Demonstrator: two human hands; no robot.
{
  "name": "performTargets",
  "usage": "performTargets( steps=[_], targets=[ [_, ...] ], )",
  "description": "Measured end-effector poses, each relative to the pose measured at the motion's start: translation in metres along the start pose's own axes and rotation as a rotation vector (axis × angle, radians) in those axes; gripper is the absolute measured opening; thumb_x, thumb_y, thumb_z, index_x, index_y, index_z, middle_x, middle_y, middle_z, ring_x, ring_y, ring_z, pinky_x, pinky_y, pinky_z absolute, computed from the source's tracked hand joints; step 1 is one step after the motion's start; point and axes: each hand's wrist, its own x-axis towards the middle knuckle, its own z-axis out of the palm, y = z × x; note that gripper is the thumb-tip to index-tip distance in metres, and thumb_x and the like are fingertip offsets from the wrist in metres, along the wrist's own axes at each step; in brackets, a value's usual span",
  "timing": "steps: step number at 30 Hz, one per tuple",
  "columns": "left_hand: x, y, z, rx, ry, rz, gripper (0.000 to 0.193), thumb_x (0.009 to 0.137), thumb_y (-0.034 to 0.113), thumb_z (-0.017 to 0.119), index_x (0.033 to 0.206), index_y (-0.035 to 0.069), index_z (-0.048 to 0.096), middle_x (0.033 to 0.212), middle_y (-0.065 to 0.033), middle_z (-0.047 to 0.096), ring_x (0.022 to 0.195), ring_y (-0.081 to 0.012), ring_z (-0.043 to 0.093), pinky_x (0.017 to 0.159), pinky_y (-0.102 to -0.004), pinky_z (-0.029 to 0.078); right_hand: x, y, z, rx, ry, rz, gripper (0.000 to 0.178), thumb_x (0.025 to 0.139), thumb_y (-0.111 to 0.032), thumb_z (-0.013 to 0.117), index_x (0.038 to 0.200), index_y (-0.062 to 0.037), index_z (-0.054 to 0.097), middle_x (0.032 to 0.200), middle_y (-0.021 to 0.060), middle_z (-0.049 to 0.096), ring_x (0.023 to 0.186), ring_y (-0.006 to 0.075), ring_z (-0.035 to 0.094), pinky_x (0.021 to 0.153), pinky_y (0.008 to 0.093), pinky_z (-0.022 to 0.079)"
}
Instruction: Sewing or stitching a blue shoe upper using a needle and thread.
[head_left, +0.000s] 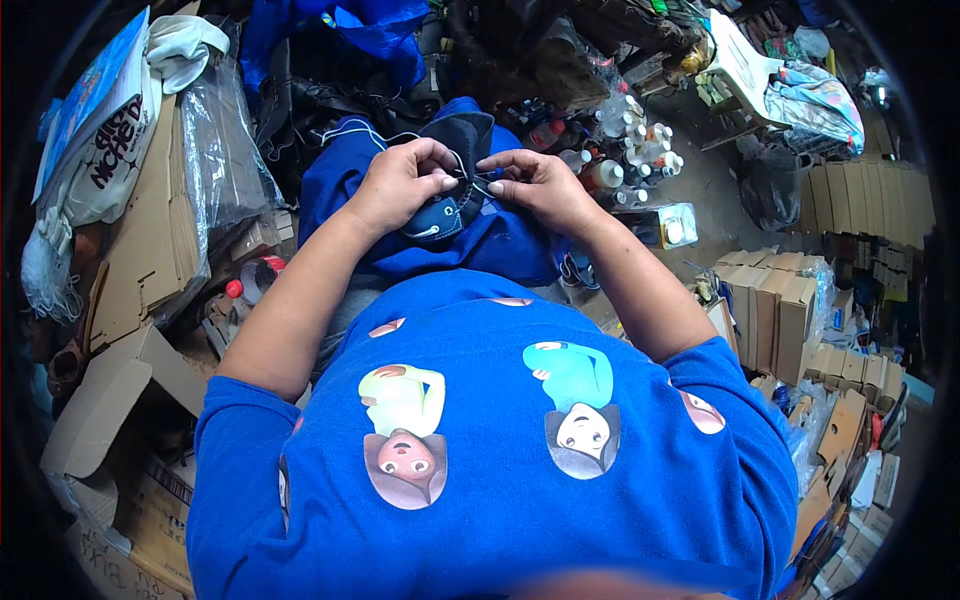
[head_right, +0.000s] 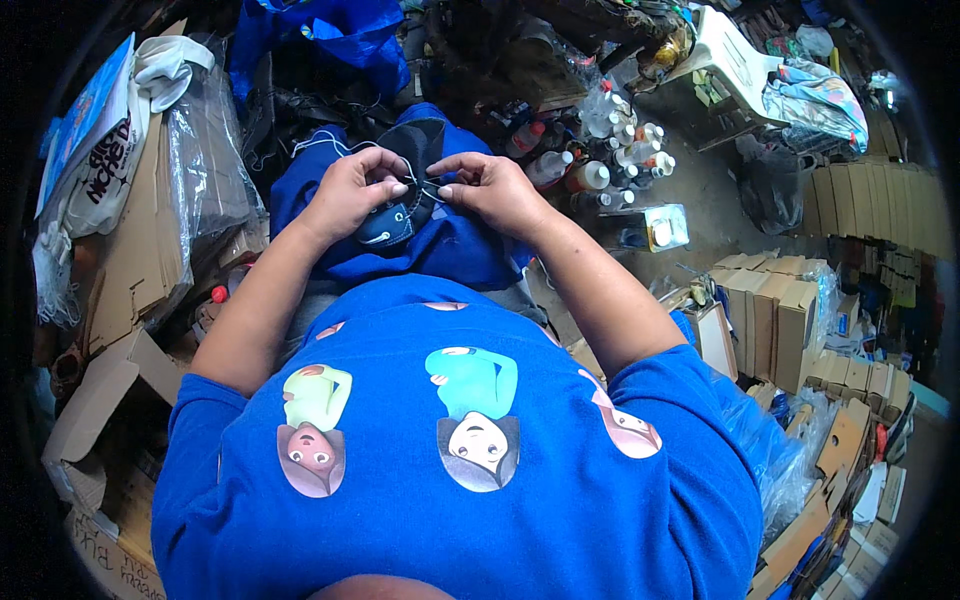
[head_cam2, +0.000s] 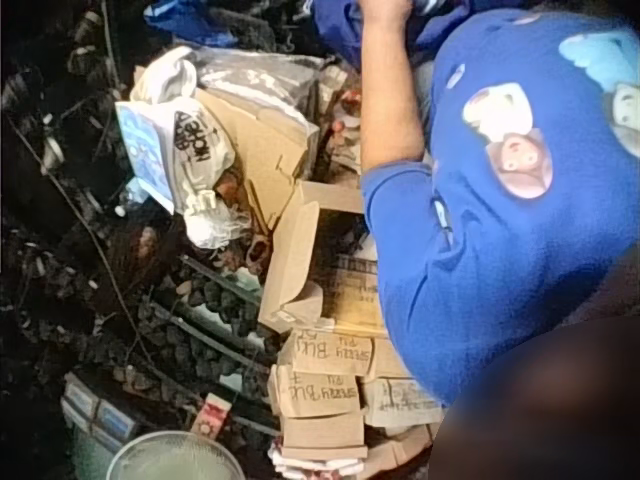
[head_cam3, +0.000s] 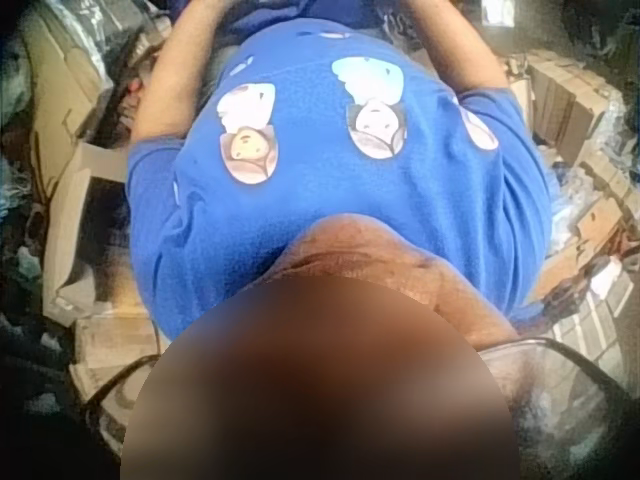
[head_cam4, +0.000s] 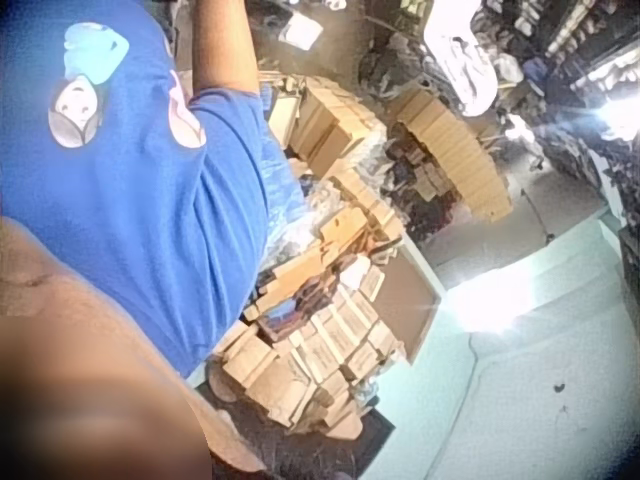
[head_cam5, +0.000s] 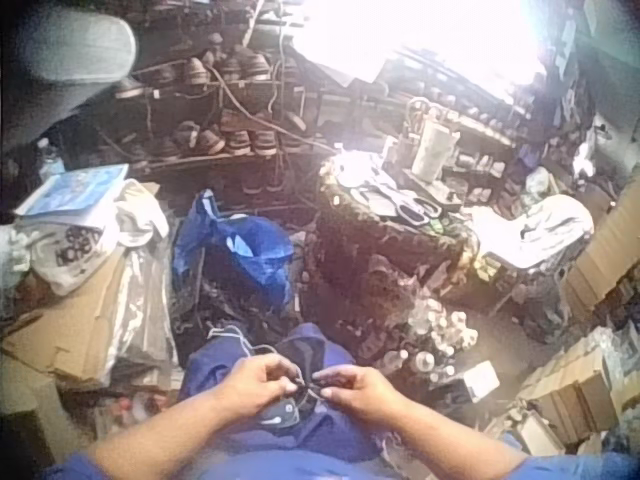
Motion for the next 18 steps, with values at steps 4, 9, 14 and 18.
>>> performTargets(
  steps=[4,9,14,18],
  targets=[
    [0.009,0.0,0.002,0.034,-0.035,-0.035,0.014,0.08,0.0,0.066,0.094,0.0,0.065,0.089,-0.0028,0.065,0.079,-0.0082,0.061,0.072,-0.0235,0.05,0.007,0.001,0.003,-0.037,0.051,-0.038,0.021,0.083,-0.007,0.07,0.103,-0.0035,0.067,0.09,-0.0003,0.066,0.081,0.0046,0.056,0.074,0.0214,0.048],
    [0.013,0.006,0.0,0.324,0.012,0.27,0.009,0.072,0.001,0.071,0.08,0.003,0.067,0.081,-0.003,0.06,0.082,-0.0138,0.058,0.073,-0.0259,0.047,0.006,-0.01,-0.003,-0.224,0.043,-0.159,0.014,0.079,-0.01,0.073,0.09,-0.0042,0.069,0.082,0.0033,0.066,0.074,0.0101,0.061,0.069,0.0255,0.049],
    [0.011,0.006,-0.007,0.357,0.001,0.296,0.011,0.066,0.008,0.076,0.074,0.008,0.069,0.078,-0.0054,0.061,0.084,-0.0221,0.059,0.077,-0.0333,0.046,0.005,-0.022,-0.004,-0.618,0.054,-0.486,0.012,0.077,-0.012,0.074,0.082,-0.0031,0.068,0.078,0.0073,0.062,0.072,0.0153,0.062,0.067,0.0298,0.05],
    [-0.002,0.006,-0.025,0.437,0.038,0.244,0.011,0.069,0.011,0.074,0.072,0.006,0.065,0.077,-0.0067,0.061,0.084,-0.0243,0.058,0.077,-0.0343,0.046,0.003,0.002,-0.022,-0.183,0.04,-0.2,0.012,0.08,-0.012,0.073,0.081,-0.0026,0.065,0.079,-0.0004,0.054,0.076,0.0093,0.055,0.069,0.0264,0.045]
  ],
)
